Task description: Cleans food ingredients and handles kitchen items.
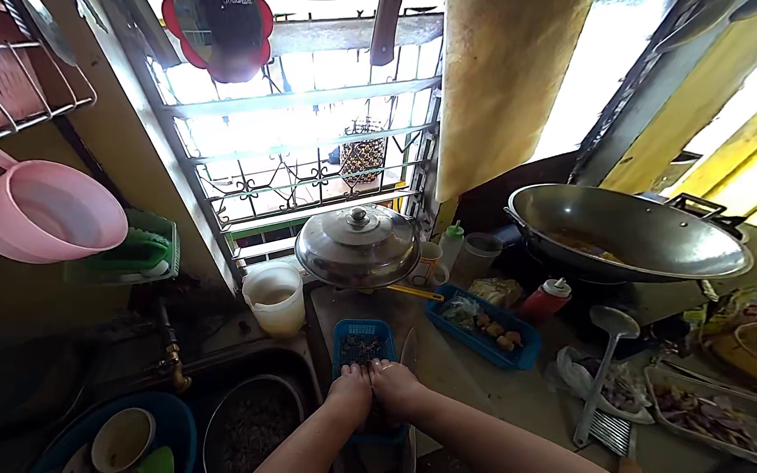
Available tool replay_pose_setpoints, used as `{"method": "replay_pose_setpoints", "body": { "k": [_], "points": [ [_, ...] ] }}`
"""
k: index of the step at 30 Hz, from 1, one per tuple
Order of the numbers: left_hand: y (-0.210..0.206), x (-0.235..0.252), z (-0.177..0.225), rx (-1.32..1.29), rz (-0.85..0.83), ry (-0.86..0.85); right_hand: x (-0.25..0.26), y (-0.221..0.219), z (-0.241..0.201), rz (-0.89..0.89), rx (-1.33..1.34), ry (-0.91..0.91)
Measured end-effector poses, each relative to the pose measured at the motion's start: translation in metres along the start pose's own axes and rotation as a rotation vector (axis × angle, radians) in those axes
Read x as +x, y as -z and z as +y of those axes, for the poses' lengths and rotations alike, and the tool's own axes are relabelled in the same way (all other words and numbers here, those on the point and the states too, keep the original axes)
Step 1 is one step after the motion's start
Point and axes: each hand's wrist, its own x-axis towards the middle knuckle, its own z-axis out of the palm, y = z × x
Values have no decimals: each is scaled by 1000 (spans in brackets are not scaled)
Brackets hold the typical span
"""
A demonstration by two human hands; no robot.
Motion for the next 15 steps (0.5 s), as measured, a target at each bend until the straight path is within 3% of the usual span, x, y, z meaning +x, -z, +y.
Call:
{"method": "replay_pose_setpoints", "body": {
  "k": [10, 15],
  "points": [
    [5, 15, 21, -137, 70, -23, 3, 1, 35, 5, -3, -2],
    [44, 1, 23, -93, -75, -141, -4, 7, 49, -26, 63, 3]
  ]
}}
